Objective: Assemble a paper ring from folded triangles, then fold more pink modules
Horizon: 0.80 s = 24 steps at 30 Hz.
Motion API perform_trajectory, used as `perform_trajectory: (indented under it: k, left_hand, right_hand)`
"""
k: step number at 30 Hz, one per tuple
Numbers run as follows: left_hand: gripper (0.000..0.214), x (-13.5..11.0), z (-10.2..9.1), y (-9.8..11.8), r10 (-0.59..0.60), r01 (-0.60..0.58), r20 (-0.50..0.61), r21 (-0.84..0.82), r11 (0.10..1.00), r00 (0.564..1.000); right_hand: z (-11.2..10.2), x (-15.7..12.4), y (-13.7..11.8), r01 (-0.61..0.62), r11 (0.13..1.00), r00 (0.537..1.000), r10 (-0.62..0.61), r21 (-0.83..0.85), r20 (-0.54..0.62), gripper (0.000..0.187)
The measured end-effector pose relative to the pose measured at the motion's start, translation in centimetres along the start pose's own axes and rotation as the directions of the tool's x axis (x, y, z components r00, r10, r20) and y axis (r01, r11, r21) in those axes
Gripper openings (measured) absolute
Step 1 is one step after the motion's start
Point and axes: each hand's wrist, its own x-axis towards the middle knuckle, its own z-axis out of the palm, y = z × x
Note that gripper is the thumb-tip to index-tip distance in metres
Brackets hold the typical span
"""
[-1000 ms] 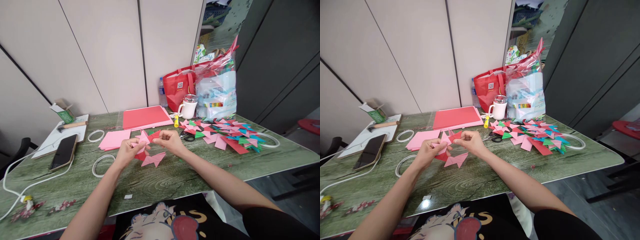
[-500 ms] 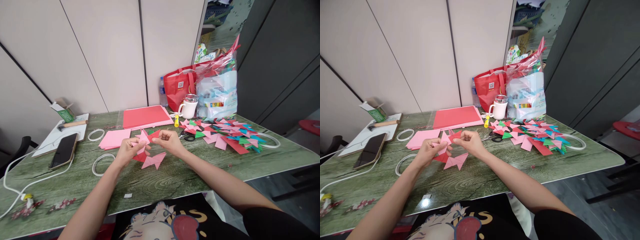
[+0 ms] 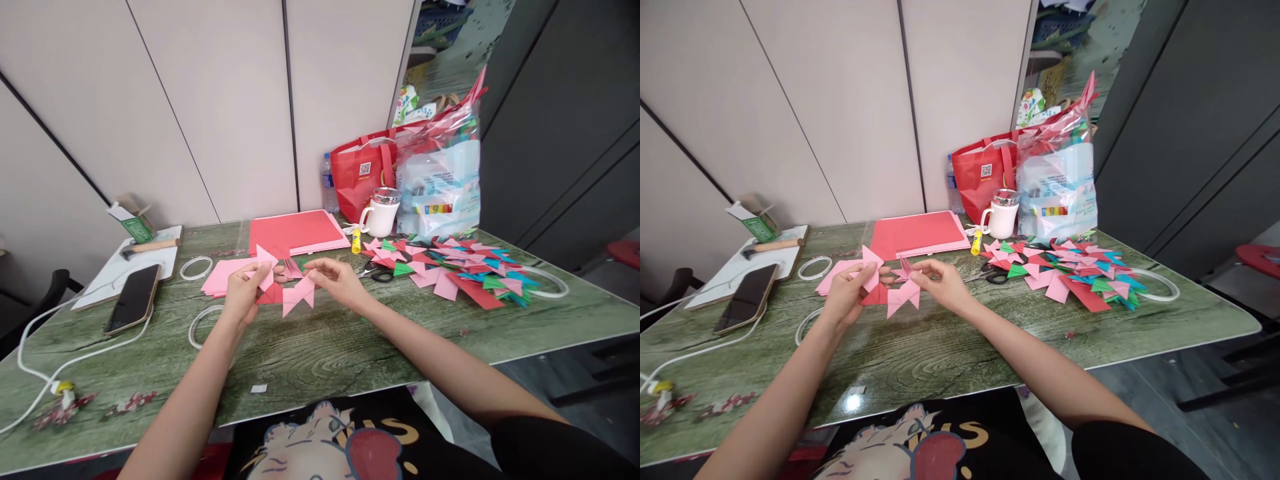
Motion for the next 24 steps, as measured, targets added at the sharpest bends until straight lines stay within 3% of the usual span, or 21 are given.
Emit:
perform_trajectory:
  k: [7,13,18,22,24]
  left_hand:
    - [0.030,0.1,0.1,-0.2,-0.014,0.012,-0.034,-0.063,0.998,0.999]
    - [0.032,0.0,0.5,-0.5,0.019,-0.030,-0.111,-0.097,0.995,0.994]
    - [0.028,0.0,0.6,-1.0,0.026,-0.034,-0.080,-0.105,0.994,0.996]
    - [0.024,0.0,0.6,-1.2,0.052,-0.059,-0.054,-0.125,0.990,0.997]
    - [0.024,0.1,0.6,-1.2,0.071,-0.079,-0.066,-0.129,0.989,0.995]
  right_hand:
    - [0.1,0.0,1.0,-0.036,0.997,0.999,0.035,0.064,0.019,0.028]
    - [0.9,-0.6,0.9,-0.057,0.998,0.998,0.056,0.038,0.036,0.074]
    - [1.7,-1.1,1.1,-0.092,0.991,0.993,0.084,0.102,0.079,0.078]
    - [1.6,-1.0,1.8,-0.033,0.999,0.999,0.033,-0.034,0.014,0.077]
    - [1.3,-1.0,1.9,0.061,0.978,0.995,-0.074,-0.197,-0.059,0.080]
